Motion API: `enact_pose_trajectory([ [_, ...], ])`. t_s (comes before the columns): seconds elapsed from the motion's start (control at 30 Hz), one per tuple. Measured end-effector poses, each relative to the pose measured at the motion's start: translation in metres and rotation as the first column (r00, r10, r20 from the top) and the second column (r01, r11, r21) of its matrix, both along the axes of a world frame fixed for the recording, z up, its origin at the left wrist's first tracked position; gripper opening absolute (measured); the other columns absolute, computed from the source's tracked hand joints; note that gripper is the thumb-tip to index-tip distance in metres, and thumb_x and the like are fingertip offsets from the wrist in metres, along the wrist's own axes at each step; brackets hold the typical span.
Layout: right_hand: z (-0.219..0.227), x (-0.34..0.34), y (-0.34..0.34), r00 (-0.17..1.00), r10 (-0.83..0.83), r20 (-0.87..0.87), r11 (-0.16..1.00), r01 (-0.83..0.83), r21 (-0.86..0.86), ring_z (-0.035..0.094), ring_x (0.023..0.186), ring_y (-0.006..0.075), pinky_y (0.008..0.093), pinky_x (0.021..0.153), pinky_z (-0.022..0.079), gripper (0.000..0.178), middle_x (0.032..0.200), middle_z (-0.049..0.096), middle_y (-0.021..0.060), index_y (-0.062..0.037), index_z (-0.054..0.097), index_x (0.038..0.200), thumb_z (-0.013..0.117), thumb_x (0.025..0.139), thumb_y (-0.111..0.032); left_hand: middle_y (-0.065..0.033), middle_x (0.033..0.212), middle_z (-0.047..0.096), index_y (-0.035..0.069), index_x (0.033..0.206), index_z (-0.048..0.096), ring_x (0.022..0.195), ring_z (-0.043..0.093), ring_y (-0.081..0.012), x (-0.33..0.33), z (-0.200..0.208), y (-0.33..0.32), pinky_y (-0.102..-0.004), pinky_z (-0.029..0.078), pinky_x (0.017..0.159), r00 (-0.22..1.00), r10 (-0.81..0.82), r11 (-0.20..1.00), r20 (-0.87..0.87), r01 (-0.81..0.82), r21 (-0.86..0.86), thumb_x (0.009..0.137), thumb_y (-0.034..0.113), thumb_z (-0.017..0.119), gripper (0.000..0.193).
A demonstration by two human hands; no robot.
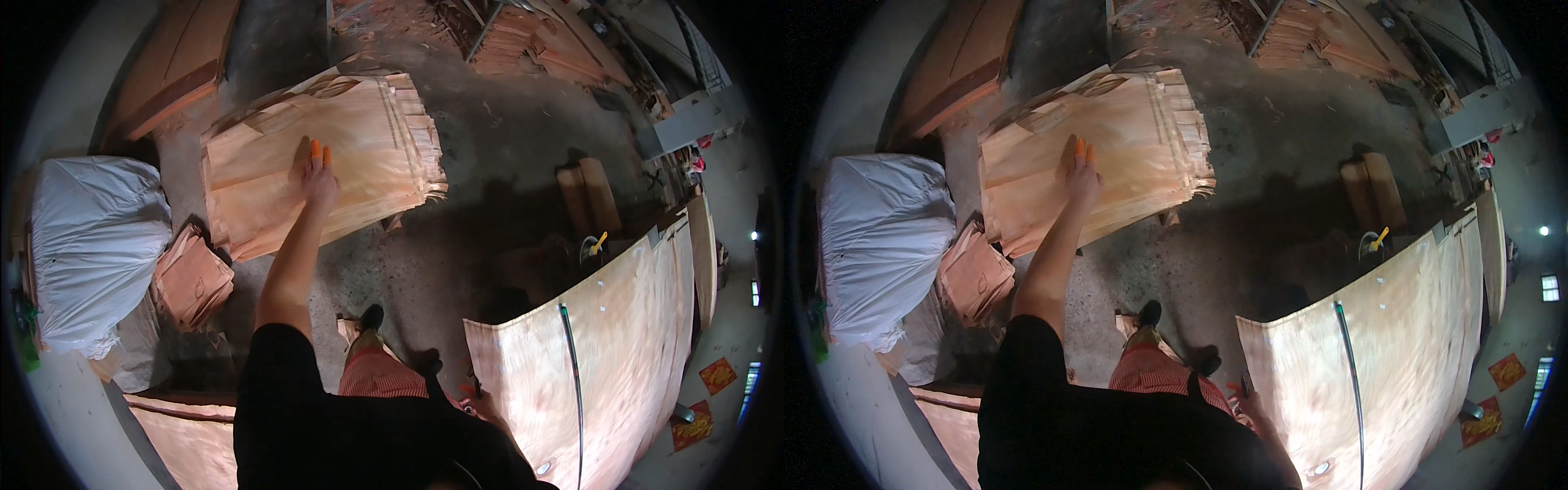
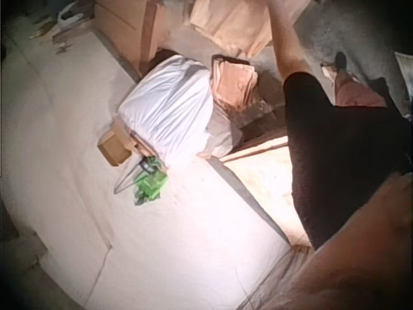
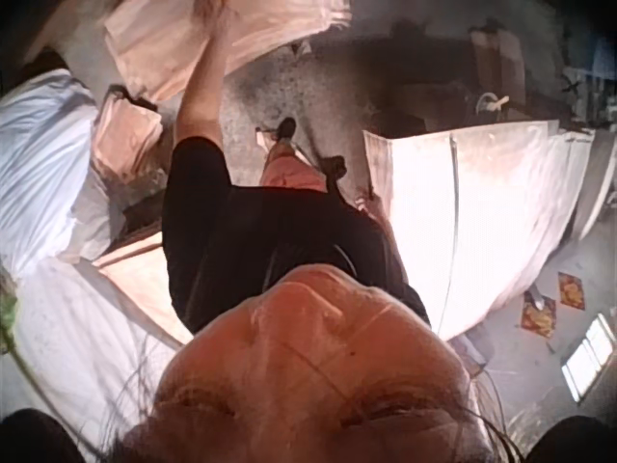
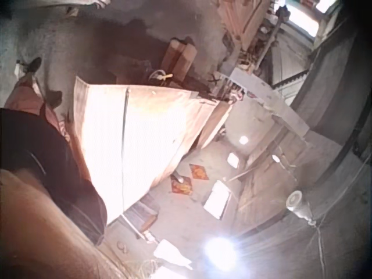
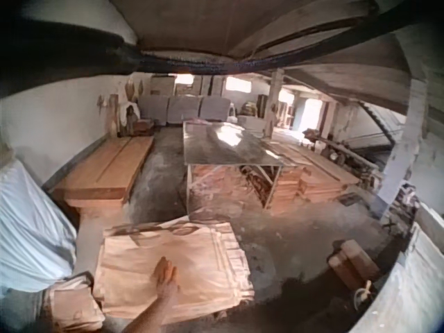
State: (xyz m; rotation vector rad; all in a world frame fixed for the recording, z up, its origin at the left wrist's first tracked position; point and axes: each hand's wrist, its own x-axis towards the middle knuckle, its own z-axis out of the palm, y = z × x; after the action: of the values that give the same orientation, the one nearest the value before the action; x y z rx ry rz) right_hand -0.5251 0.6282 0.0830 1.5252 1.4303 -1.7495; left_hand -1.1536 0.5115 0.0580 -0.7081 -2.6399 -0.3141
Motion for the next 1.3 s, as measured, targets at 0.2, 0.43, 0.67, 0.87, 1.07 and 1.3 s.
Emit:
enact_pose_trajectory([
  [0.2, -0.032, 0.024, -0.018, 0.995, -0.099, -0.014, 0.994, 0.099, 0.046, 0.052, 0.049, 0.0069, 0.0216, 0.04, 0.04, 0.027, 0.066, 0.061, 0.0035, -0.01, 0.061, 0.104, 0.044, 0.083, -0.007, -0.0143, 0.116, 0.047, 0.008, 0.114, 0.046, 0.1, 0.049, -0.0282, -0.069, -0.027, 0.017, -0.0409, 0.042, 0.08, 1.0, 0.012, 0.966, 0.015, -0.008, -0.258, 0.08, 0.021, 0.045, 0.036],
  [0.43, -0.075, 0.061, -0.018, 0.99, 0.132, -0.059, 0.964, -0.114, 0.242, 0.054, 0.056, 0.0076, 0.0238, 0.05, 0.043, 0.024, 0.068, 0.064, 0.005, -0.0098, 0.063, 0.1, 0.047, 0.082, -0.012, -0.0112, 0.059, 0.057, 0.014, 0.082, 0.061, 0.057, 0.058, -0.0301, -0.127, -0.003, -0.013, -0.0425, 0.045, 0.05, 0.986, 0.147, 0.986, -0.077, -0.14, 0.089, 0.084, 0.035, 0.044, 0.028],
  [0.67, -0.079, 0.091, -0.038, 0.991, 0.091, -0.103, 0.943, -0.052, 0.329, 0.054, 0.057, 0.0084, 0.0259, 0.049, 0.04, 0.024, 0.068, 0.065, 0.0048, -0.0123, 0.065, 0.097, 0.047, 0.081, -0.011, -0.0172, 0.065, 0.058, 0.008, 0.082, 0.059, 0.061, 0.057, -0.036, -0.094, 0.129, -0.058, -0.0439, 0.045, 0.054, 0.981, 0.007, 0.962, -0.193, 0.047, 0.27, 0.086, 0.038, 0.042, 0.034],
  [0.87, -0.08, 0.127, -0.082, 0.985, -0.012, -0.17, 0.918, 0.078, 0.389, 0.056, 0.054, 0.009, 0.0227, 0.054, 0.042, 0.023, 0.069, 0.065, 0.0043, -0.0093, 0.064, 0.096, 0.044, 0.084, -0.01, -0.0198, 0.07, 0.058, 0.006, 0.08, 0.056, 0.066, 0.056, -0.0382, -0.049, 0.231, -0.078, -0.0467, 0.044, 0.056, 0.969, -0.13, 0.916, -0.211, 0.199, 0.347, 0.086, 0.037, 0.043, 0.035],
  [1.07, -0.112, 0.218, -0.172, 0.886, -0.382, -0.264, 0.862, 0.444, 0.243, 0.059, 0.065, 0.0132, 0.0273, 0.059, 0.045, 0.02, 0.073, 0.064, 0.0066, -0.0085, 0.066, 0.092, 0.051, 0.078, -0.01, -0.0236, 0.083, 0.057, 0.002, 0.094, 0.056, 0.081, 0.054, -0.0389, 0.075, 0.326, -0.031, -0.043, 0.044, 0.067, 0.925, -0.313, 0.912, -0.213, 0.356, 0.205, 0.086, 0.028, 0.044, 0.03],
  [1.3, -0.107, 0.323, -0.297, 0.908, -0.332, 0.254, 0.888, 0.21, 0.408, 0.062, 0.073, 0.0167, 0.03, 0.066, 0.047, 0.022, 0.079, 0.066, 0.0085, -0.0095, 0.066, 0.092, 0.048, 0.079, -0.012, -0.0207, 0.076, 0.057, 0.005, 0.092, 0.057, 0.072, 0.054, -0.0399, 0.233, 0.35, 0.02, -0.0444, 0.043, 0.061, 0.699, -0.64, 0.66, -0.32, 0.713, 0.238, 0.084, 0.021, 0.045, 0.022],
])
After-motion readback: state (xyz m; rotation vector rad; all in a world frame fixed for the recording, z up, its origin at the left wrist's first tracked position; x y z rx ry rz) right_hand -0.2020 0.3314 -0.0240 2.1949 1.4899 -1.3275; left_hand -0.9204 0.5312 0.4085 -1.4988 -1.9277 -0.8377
